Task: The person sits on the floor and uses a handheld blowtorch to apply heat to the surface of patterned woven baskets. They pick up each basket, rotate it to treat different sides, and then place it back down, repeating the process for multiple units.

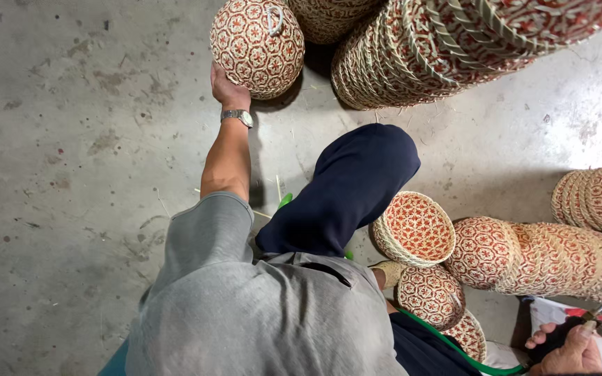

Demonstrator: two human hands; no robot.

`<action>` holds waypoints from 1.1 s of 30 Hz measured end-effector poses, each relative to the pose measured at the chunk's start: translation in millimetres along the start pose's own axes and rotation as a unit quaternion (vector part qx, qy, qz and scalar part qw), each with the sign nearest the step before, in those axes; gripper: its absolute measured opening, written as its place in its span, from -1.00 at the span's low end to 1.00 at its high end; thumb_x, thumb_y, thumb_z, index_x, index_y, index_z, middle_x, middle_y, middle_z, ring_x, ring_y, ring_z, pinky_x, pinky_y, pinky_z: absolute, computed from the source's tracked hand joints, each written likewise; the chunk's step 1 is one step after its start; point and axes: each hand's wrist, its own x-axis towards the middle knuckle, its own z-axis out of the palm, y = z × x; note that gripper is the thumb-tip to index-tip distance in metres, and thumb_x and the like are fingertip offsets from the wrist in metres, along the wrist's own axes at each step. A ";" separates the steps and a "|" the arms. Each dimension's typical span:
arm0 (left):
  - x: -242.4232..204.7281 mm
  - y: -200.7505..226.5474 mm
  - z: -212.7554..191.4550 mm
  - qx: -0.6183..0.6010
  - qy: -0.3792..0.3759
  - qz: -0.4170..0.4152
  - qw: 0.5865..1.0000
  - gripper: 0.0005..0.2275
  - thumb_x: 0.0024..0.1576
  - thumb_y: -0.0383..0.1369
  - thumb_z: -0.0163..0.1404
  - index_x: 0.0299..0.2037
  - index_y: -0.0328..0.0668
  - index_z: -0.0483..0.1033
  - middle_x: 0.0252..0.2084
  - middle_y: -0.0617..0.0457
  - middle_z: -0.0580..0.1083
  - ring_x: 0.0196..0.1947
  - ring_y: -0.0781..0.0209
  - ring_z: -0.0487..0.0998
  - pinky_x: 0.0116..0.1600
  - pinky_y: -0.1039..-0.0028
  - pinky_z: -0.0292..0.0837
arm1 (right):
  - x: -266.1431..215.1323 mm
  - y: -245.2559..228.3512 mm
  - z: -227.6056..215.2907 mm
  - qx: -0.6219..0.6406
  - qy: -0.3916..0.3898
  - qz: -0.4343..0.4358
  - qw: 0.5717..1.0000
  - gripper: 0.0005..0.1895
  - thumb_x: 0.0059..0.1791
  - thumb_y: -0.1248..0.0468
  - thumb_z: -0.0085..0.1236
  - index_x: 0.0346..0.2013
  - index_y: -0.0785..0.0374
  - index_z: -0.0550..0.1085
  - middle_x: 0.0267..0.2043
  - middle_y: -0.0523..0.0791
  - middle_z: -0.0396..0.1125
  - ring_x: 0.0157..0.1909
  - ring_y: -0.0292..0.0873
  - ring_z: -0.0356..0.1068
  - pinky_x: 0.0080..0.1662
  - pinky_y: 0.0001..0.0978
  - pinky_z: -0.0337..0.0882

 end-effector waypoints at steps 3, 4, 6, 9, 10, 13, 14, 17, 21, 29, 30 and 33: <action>4.9 -5.3 -2.8 0.044 0.037 0.028 0.998 -0.60 0.31 -0.34 -0.20 0.34 -0.33 0.27 0.21 -0.20 0.45 0.14 -0.13 0.51 0.24 0.10 0.42 | 3.5 -4.9 6.3 -0.002 -0.009 -0.002 1.000 -0.60 0.34 -0.03 -0.12 0.00 0.30 0.32 -0.37 0.00 0.30 -0.49 -0.12 0.23 -0.45 -0.27 0.23; 7.1 -6.0 -2.3 0.069 0.048 0.037 0.996 -0.60 0.31 -0.35 -0.20 0.34 -0.34 0.26 0.20 -0.23 0.46 0.13 -0.14 0.51 0.23 0.11 0.42 | 4.5 -6.7 7.7 -0.003 -0.013 0.001 1.000 -0.60 0.34 -0.03 -0.12 0.01 0.30 0.34 -0.37 0.00 0.30 -0.49 -0.12 0.24 -0.45 -0.27 0.23; 7.0 -5.0 -4.5 0.173 0.079 0.059 0.980 -0.56 0.31 -0.33 -0.19 0.38 -0.33 0.20 0.21 -0.28 0.48 0.13 -0.17 0.53 0.25 0.10 0.42 | 7.2 -9.9 9.1 -0.001 -0.022 0.014 1.000 -0.60 0.33 -0.04 -0.11 -0.02 0.28 0.33 -0.38 -0.01 0.30 -0.49 -0.13 0.24 -0.45 -0.28 0.25; 0.0 -4.1 0.1 0.549 0.104 0.172 0.811 -0.49 0.32 -0.23 -0.16 0.47 -0.19 0.09 0.34 -0.29 0.36 0.26 -0.20 0.43 0.32 0.01 0.33 | 9.2 -8.2 13.6 -0.010 -0.019 0.017 1.000 -0.59 0.32 -0.04 -0.10 -0.06 0.28 0.32 -0.40 0.01 0.29 -0.51 -0.12 0.22 -0.46 -0.27 0.24; -7.1 -3.4 2.3 0.731 0.082 0.248 0.631 -0.49 0.36 -0.18 -0.13 0.49 -0.10 0.09 0.43 -0.23 0.23 0.36 -0.19 0.31 0.35 -0.06 0.23 | 10.0 -8.9 15.2 -0.016 -0.015 0.015 1.000 -0.59 0.32 -0.04 -0.10 -0.07 0.29 0.32 -0.40 0.02 0.29 -0.53 -0.11 0.21 -0.47 -0.26 0.23; -41.3 6.3 33.8 0.743 -0.008 0.298 0.600 -0.30 0.35 0.07 -0.09 0.57 -0.07 -0.10 0.61 -0.20 -0.10 0.57 -0.08 0.07 0.60 -0.13 0.01 | 10.8 -9.8 20.2 -0.028 -0.019 0.013 0.999 -0.57 0.33 -0.03 -0.11 -0.11 0.31 0.28 -0.39 0.01 0.28 -0.50 -0.13 0.22 -0.46 -0.27 0.23; -57.6 10.6 50.9 0.768 -0.071 0.341 0.538 -0.25 0.30 0.14 -0.04 0.54 -0.04 -0.09 0.56 -0.26 -0.14 0.55 -0.17 -0.05 0.56 -0.15 -0.11 | 10.7 -11.0 21.2 -0.033 -0.015 0.016 0.999 -0.59 0.33 -0.03 -0.11 -0.09 0.29 0.28 -0.39 0.01 0.29 -0.50 -0.13 0.22 -0.45 -0.26 0.24; -92.3 12.3 103.1 0.867 -0.166 0.258 0.393 -0.16 0.16 0.31 0.01 0.50 0.06 -0.04 0.53 -0.26 -0.16 0.52 -0.29 -0.23 0.51 -0.17 -0.30 | 10.0 -13.1 25.4 -0.044 -0.009 0.016 0.999 -0.63 0.32 -0.02 -0.11 -0.04 0.25 0.28 -0.39 0.01 0.29 -0.51 -0.13 0.21 -0.42 -0.24 0.24; -76.9 -2.7 115.6 0.856 -0.197 0.239 0.415 -0.35 0.29 0.03 0.01 0.51 0.05 0.03 0.55 -0.22 -0.09 0.55 -0.25 -0.19 0.53 -0.24 -0.29 | 6.3 -12.0 23.3 -0.043 -0.007 0.010 0.999 -0.63 0.33 -0.01 -0.12 -0.03 0.27 0.31 -0.39 0.02 0.28 -0.51 -0.12 0.21 -0.44 -0.25 0.23; -23.6 8.3 67.4 0.831 -0.220 0.302 0.411 -0.47 0.36 -0.23 0.02 0.49 -0.11 0.12 0.51 -0.28 0.05 0.49 -0.42 -0.02 0.44 -0.32 -0.03 | -1.6 -14.4 15.7 0.016 -0.017 0.025 0.999 -0.66 0.38 0.02 -0.13 0.03 0.25 0.36 -0.41 -0.03 0.29 -0.51 -0.19 0.22 -0.43 -0.32 0.26; -26.7 9.8 70.4 0.831 -0.225 0.307 0.406 -0.48 0.37 -0.24 0.02 0.48 -0.13 0.12 0.50 -0.29 0.06 0.48 -0.43 0.00 0.43 -0.33 -0.01 | -4.1 -14.1 21.3 0.006 0.001 0.016 1.000 -0.66 0.38 0.04 -0.10 -0.03 0.28 0.37 -0.42 -0.02 0.29 -0.53 -0.17 0.20 -0.45 -0.32 0.24; -42.7 12.9 86.6 0.839 -0.225 0.260 0.421 -0.49 0.31 -0.24 -0.07 0.49 -0.02 0.17 0.49 -0.32 0.03 0.47 -0.48 -0.04 0.40 -0.33 -0.02 | -10.0 -20.0 36.8 0.009 0.019 0.001 1.000 -0.62 0.34 0.09 -0.05 -0.20 0.33 0.31 -0.44 0.00 0.29 -0.55 -0.16 0.21 -0.50 -0.33 0.22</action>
